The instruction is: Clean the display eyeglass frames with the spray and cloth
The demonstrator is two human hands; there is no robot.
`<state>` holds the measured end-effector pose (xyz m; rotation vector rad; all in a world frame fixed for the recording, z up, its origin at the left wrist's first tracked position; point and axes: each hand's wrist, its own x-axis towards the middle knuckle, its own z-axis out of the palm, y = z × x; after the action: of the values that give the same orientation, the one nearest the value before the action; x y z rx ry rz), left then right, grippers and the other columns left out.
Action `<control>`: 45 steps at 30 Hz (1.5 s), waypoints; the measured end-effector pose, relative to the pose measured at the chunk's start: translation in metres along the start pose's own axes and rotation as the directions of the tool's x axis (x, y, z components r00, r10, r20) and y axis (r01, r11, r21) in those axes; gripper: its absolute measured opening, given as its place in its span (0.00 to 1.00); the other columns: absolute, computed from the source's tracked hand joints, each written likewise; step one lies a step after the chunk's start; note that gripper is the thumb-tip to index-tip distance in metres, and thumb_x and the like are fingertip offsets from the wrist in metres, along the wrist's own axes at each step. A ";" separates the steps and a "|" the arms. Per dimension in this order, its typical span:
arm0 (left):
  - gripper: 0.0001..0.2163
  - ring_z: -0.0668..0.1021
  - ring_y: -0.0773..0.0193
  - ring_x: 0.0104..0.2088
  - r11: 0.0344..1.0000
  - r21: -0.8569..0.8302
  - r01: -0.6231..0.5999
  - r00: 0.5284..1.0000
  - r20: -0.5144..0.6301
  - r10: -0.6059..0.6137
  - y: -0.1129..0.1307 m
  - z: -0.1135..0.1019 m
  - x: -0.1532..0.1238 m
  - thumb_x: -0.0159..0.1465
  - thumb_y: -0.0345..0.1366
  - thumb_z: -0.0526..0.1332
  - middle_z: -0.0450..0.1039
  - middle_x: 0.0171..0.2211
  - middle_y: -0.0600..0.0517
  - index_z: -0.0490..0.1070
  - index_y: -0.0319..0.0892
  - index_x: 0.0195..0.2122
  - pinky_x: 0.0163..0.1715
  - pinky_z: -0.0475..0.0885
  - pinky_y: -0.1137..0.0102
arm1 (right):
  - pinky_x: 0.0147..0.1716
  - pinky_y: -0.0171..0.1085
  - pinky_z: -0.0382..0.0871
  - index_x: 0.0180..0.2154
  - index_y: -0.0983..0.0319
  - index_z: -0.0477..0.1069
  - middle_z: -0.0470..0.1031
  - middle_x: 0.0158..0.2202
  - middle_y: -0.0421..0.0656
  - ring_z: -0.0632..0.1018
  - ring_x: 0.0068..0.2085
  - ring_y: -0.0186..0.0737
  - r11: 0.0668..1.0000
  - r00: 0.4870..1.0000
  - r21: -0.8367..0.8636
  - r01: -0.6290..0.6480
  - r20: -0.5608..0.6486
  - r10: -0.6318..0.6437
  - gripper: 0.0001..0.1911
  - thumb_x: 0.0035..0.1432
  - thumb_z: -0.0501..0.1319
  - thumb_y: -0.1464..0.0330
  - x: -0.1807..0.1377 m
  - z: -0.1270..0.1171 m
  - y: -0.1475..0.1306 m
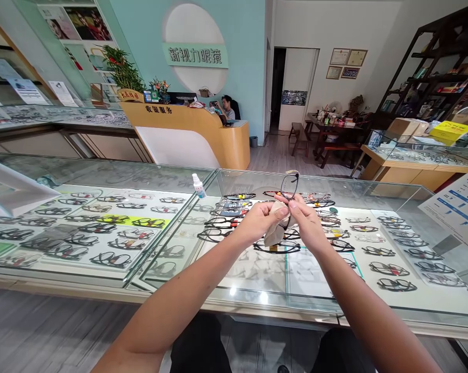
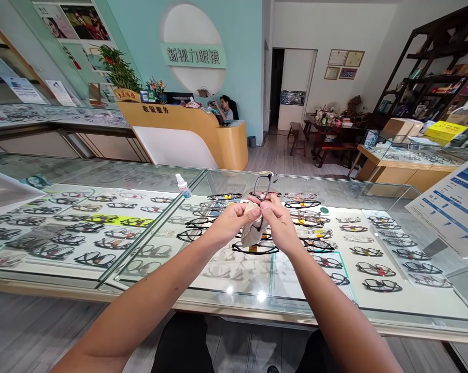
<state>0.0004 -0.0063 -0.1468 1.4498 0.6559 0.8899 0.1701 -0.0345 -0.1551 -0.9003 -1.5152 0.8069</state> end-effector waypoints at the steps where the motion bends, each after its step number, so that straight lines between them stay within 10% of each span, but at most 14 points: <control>1: 0.31 0.62 0.72 0.24 1.000 -0.006 0.004 1.000 0.005 -0.003 0.000 0.000 0.000 0.54 0.65 0.74 0.62 0.23 0.57 0.68 0.39 0.28 0.26 0.57 0.73 | 0.69 0.58 0.61 0.46 0.54 0.86 0.81 0.55 0.46 0.72 0.61 0.54 1.000 1.000 0.002 -0.003 -0.002 0.003 0.27 0.70 0.59 0.43 0.000 0.000 0.000; 20: 0.29 0.68 0.69 0.27 0.995 -0.038 -0.094 0.996 -0.004 0.094 -0.015 0.007 0.003 0.59 0.60 0.74 0.70 0.30 0.55 0.73 0.39 0.44 0.28 0.62 0.73 | 0.65 0.54 0.62 0.50 0.53 0.86 0.83 0.50 0.45 0.73 0.53 0.51 1.000 0.998 -0.005 0.019 -0.060 -0.020 0.26 0.72 0.57 0.45 -0.001 0.003 0.006; 30: 0.26 0.59 0.70 0.20 0.986 -0.042 -0.160 0.984 -0.085 0.156 -0.017 0.013 0.003 0.69 0.65 0.60 0.61 0.21 0.59 0.65 0.44 0.34 0.21 0.54 0.72 | 0.68 0.55 0.59 0.21 0.56 0.72 0.85 0.54 0.44 0.74 0.60 0.55 0.996 0.997 0.022 0.082 -0.020 -0.081 0.30 0.72 0.58 0.48 -0.002 0.009 0.003; 40: 0.27 0.71 0.66 0.31 0.996 0.053 -0.071 0.982 0.178 0.061 0.000 -0.007 0.000 0.62 0.61 0.71 0.73 0.33 0.52 0.75 0.39 0.43 0.33 0.64 0.71 | 0.63 0.52 0.67 0.51 0.54 0.86 0.84 0.50 0.46 0.76 0.58 0.53 0.981 0.987 0.148 -0.126 -0.081 0.139 0.29 0.67 0.60 0.41 0.002 -0.004 0.018; 45: 0.28 0.77 0.62 0.34 0.996 0.018 -0.091 0.985 0.151 0.087 -0.007 -0.002 0.002 0.60 0.59 0.73 0.78 0.36 0.48 0.74 0.38 0.47 0.35 0.69 0.70 | 0.50 0.48 0.74 0.55 0.56 0.84 0.78 0.31 0.44 0.79 0.46 0.51 0.972 0.982 0.173 -0.161 -0.070 0.175 0.35 0.66 0.58 0.38 0.000 0.001 0.018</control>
<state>0.0010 -0.0028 -0.1530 1.5615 0.4944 0.8349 0.1706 -0.0262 -0.1710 -0.9348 -1.2894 0.9910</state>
